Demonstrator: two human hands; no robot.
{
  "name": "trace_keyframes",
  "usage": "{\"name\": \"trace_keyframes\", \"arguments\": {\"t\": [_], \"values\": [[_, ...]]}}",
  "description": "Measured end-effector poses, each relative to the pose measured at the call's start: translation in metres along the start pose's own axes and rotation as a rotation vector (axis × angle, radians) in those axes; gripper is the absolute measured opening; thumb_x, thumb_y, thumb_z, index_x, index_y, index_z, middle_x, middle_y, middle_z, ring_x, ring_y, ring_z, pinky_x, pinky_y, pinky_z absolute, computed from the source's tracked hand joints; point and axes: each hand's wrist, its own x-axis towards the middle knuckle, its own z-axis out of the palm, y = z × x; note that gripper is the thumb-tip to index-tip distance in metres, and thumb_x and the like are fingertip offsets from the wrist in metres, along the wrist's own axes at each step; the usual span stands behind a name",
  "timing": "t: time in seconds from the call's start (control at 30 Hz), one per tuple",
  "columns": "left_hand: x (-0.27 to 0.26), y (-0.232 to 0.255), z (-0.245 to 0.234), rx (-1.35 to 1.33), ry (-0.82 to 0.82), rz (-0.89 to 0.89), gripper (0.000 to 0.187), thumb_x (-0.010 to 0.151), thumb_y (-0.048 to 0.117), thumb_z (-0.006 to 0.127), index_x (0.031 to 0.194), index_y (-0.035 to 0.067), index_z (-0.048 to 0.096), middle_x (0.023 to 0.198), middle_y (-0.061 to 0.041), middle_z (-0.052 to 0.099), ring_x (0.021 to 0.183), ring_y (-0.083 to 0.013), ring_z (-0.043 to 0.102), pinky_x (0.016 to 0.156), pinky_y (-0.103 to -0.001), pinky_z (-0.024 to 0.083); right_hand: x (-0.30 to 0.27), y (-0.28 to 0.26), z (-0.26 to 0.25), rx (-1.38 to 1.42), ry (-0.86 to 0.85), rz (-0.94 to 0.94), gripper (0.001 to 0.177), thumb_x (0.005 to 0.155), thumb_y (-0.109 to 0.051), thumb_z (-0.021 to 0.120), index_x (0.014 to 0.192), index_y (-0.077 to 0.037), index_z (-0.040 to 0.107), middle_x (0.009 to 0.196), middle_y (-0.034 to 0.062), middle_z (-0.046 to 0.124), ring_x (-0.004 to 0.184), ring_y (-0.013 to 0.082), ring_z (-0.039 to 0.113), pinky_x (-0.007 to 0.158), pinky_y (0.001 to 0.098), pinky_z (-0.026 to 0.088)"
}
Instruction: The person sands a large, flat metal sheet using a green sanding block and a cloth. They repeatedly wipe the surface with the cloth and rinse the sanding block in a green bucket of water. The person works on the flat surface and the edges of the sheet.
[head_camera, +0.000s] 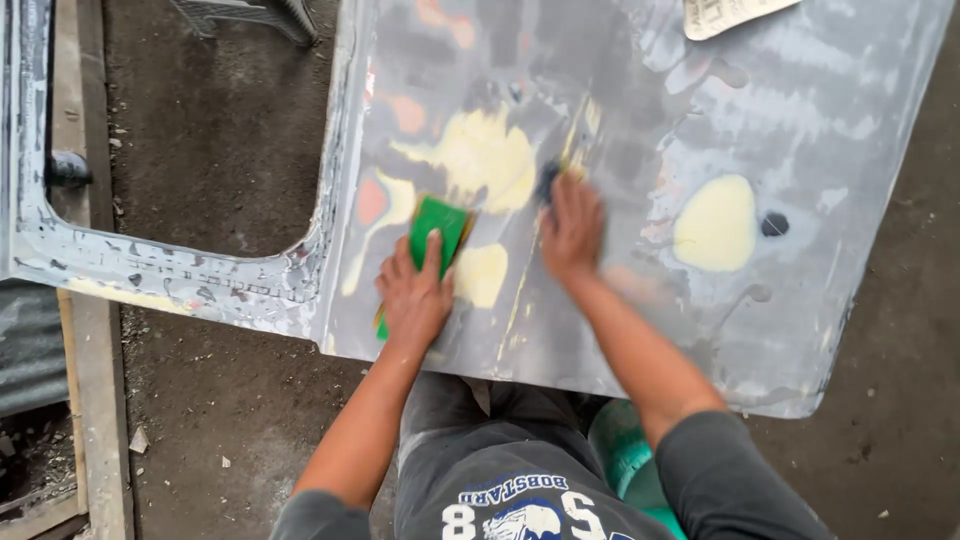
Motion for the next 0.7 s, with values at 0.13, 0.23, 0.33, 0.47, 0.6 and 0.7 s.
{"name": "trace_keyframes", "arguments": {"t": [0.13, 0.23, 0.33, 0.47, 0.6, 0.7], "values": [[-0.004, -0.029, -0.01, 0.021, 0.016, -0.051, 0.069, 0.088, 0.033, 0.072, 0.152, 0.02, 0.049, 0.149, -0.023, 0.042, 0.117, -0.043, 0.047, 0.094, -0.056, 0.041, 0.128, 0.064, 0.039, -0.005, 0.127, 0.148, 0.059, 0.108, -0.034, 0.057, 0.159, -0.009, 0.043, 0.167, 0.0124, 0.038, 0.153, 0.039, 0.032, 0.125, 0.0539, 0.023], [0.004, -0.037, -0.011, 0.051, 0.009, -0.012, 0.068, 0.088, 0.034, 0.071, 0.151, 0.019, 0.049, 0.146, -0.024, 0.042, 0.118, -0.0432, 0.047, 0.094, -0.056, 0.04, 0.189, 0.062, 0.066, -0.034, 0.124, 0.254, 0.059, 0.108, -0.036, 0.057, 0.159, -0.01, 0.041, 0.166, 0.0158, 0.032, 0.152, 0.0403, 0.026, 0.119, 0.0578, 0.018], [0.01, -0.043, -0.017, -0.01, -0.008, -0.003, 0.071, 0.085, 0.034, 0.071, 0.151, 0.019, 0.048, 0.147, -0.024, 0.042, 0.117, -0.0424, 0.047, 0.094, -0.056, 0.04, 0.217, 0.016, 0.09, -0.057, 0.139, 0.178, 0.061, 0.11, -0.038, 0.061, 0.16, -0.01, 0.041, 0.168, 0.0156, 0.03, 0.155, 0.0391, 0.024, 0.123, 0.057, 0.018], [0.021, -0.066, -0.024, -0.005, -0.047, 0.069, 0.068, 0.086, 0.033, 0.071, 0.15, 0.02, 0.049, 0.146, -0.024, 0.043, 0.115, -0.0419, 0.048, 0.092, -0.054, 0.041, 0.219, -0.113, 0.12, 0.127, -0.027, -0.207, 0.057, 0.097, -0.028, 0.067, 0.15, -0.011, 0.055, 0.158, 0.0124, 0.047, 0.149, 0.0363, 0.038, 0.124, 0.0558, 0.023], [0.038, -0.099, -0.042, -0.008, -0.052, -0.022, 0.068, 0.087, 0.034, 0.071, 0.15, 0.018, 0.05, 0.145, -0.024, 0.044, 0.114, -0.0425, 0.049, 0.094, -0.054, 0.041, 0.173, -0.197, 0.102, 0.422, -0.144, -0.299, 0.035, 0.094, -0.019, 0.069, 0.128, -0.014, 0.07, 0.144, 0.0087, 0.063, 0.137, 0.0346, 0.051, 0.116, 0.0515, 0.031], [0.038, -0.115, -0.044, -0.026, -0.059, 0.075, 0.068, 0.088, 0.034, 0.07, 0.15, 0.017, 0.05, 0.146, -0.025, 0.043, 0.115, -0.0434, 0.048, 0.093, -0.055, 0.041, 0.119, -0.182, 0.078, 0.489, -0.119, -0.259, 0.026, 0.101, -0.017, 0.066, 0.126, -0.014, 0.071, 0.143, 0.0039, 0.065, 0.139, 0.0318, 0.055, 0.119, 0.047, 0.038]]}}
